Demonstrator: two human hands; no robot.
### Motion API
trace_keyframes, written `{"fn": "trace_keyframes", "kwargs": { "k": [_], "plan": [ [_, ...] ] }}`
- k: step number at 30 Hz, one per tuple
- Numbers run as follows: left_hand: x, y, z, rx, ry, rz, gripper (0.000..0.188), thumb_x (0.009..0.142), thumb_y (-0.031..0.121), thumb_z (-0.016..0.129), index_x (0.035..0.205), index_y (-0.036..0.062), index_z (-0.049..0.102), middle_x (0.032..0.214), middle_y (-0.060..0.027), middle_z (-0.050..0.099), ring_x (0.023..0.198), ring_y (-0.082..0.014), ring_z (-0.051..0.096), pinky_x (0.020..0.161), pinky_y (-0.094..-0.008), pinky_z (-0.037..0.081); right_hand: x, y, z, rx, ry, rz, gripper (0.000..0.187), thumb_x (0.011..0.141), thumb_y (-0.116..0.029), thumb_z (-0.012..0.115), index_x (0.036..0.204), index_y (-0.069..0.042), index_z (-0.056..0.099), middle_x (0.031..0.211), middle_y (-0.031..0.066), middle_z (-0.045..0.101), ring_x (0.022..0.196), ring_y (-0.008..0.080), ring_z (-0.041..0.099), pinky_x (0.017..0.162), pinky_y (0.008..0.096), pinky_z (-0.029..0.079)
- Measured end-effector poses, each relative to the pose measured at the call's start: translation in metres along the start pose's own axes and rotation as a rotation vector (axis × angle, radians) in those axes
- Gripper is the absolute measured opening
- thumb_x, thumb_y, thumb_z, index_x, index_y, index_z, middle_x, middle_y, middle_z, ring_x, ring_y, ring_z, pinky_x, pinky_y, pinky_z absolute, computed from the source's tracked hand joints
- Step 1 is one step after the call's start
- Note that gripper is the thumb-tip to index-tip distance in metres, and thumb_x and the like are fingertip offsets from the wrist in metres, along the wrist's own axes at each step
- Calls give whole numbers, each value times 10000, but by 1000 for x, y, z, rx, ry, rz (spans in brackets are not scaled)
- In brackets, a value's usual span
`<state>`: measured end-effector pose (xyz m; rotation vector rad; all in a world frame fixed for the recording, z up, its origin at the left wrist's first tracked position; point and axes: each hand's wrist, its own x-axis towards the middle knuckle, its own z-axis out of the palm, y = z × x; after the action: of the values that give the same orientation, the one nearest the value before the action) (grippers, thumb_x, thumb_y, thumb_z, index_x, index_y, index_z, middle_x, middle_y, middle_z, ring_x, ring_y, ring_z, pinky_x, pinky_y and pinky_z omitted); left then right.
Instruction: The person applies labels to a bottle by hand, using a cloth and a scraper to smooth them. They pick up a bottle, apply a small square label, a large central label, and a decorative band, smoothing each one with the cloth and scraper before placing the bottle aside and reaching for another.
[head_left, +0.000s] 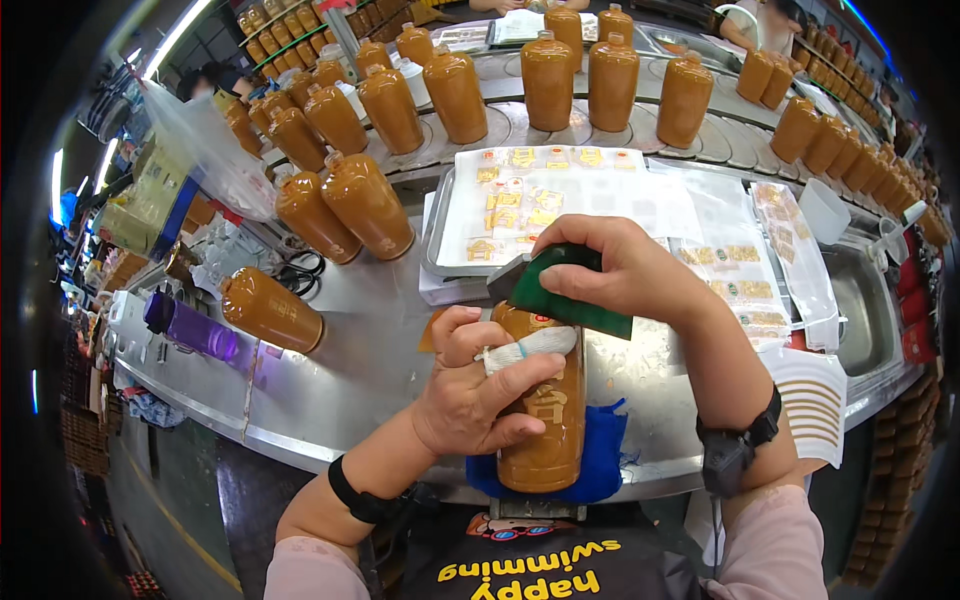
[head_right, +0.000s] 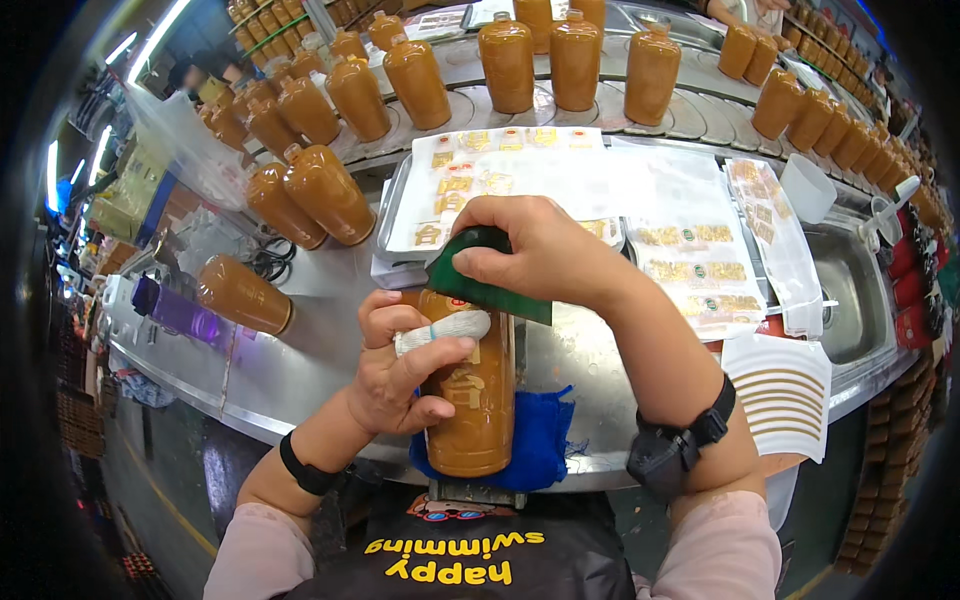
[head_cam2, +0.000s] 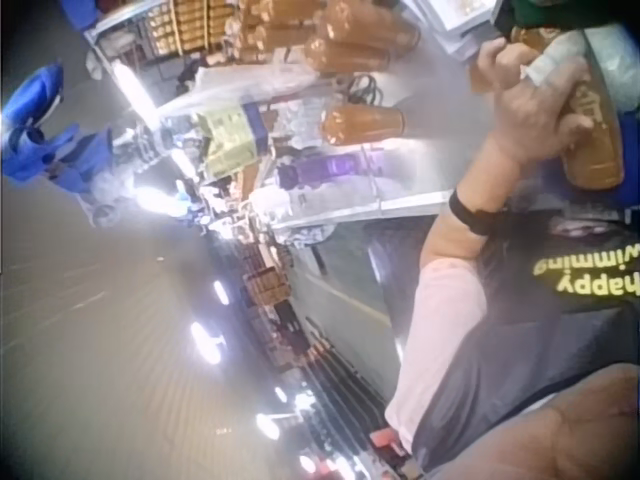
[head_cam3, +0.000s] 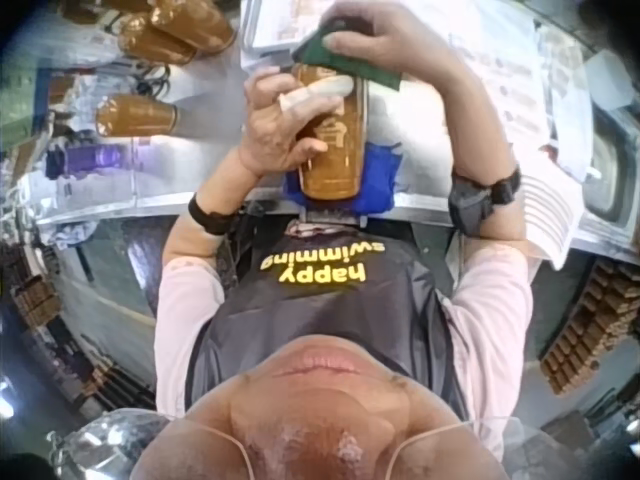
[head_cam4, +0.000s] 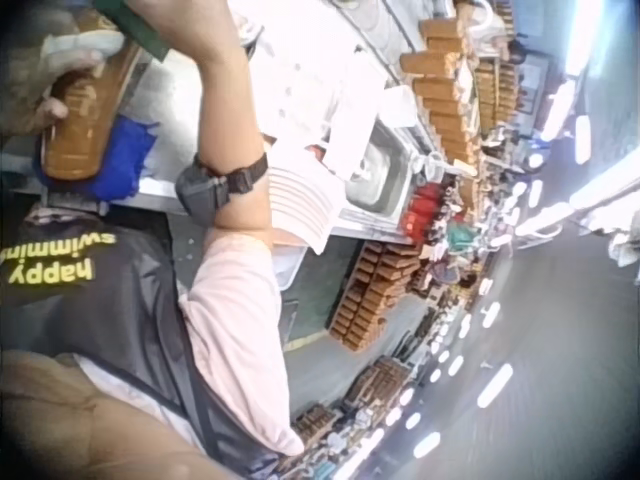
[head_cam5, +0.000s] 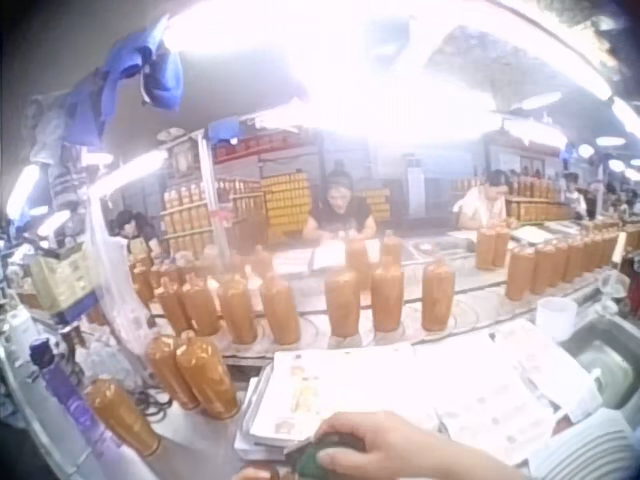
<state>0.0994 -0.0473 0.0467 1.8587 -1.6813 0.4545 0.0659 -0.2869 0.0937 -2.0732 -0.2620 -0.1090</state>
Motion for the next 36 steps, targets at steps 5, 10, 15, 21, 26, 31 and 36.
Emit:
{"fn": "trace_keyframes", "kwargs": {
  "k": [5,10,15,21,26,31,36],
  "plan": [
    [0,-1,0,1,21,9,505,885,581,528,1157,178,663,1049,21,620,968,-193,476,1020,-442,287,17,1,-11,-59,-166,-7,281,857,-183,683,1075,-13,634,906,74,665,846,140,594,781,295,491],
    [0,0,0,-9,9,-3,505,885,582,529,1159,179,661,1057,35,624,970,-188,474,1027,-440,275,28,1,-16,-116,-253,-7,299,854,-199,691,1082,-14,635,928,77,675,855,154,600,802,306,492],
    [0,-2,0,-2,-10,6,509,886,590,523,1147,177,667,1050,-8,588,983,-210,457,1020,-444,283,28,10,-16,-103,-269,-20,311,860,-216,693,1094,-21,632,941,74,673,873,151,597,813,303,489],
    [14,-20,-3,-136,32,-77,456,952,510,477,1172,166,680,1032,-70,511,1010,-263,418,975,-424,340,17,12,-9,-7,-205,19,312,878,-224,680,1106,-21,617,936,57,659,873,136,586,802,293,484],
    [18,-24,1,-198,39,-100,407,963,459,486,1167,169,686,1074,-25,588,1025,-249,423,978,-417,350,8,17,-3,205,-136,138,275,896,-206,659,1090,-15,619,960,39,646,874,103,574,782,261,482],
    [12,-14,-10,81,-54,78,413,956,472,487,1189,193,682,1106,-4,622,1087,-242,420,1012,-453,329,-15,15,12,215,140,197,266,892,-212,664,1065,-15,620,954,42,648,865,96,577,771,257,484],
    [-13,1,-9,63,23,-77,444,955,491,486,1210,179,673,1218,-139,545,1140,-275,411,1012,-470,317,-31,-4,28,-46,419,-38,198,816,-175,681,957,-46,629,877,119,665,779,245,636,724,329,496]
  ]
}}
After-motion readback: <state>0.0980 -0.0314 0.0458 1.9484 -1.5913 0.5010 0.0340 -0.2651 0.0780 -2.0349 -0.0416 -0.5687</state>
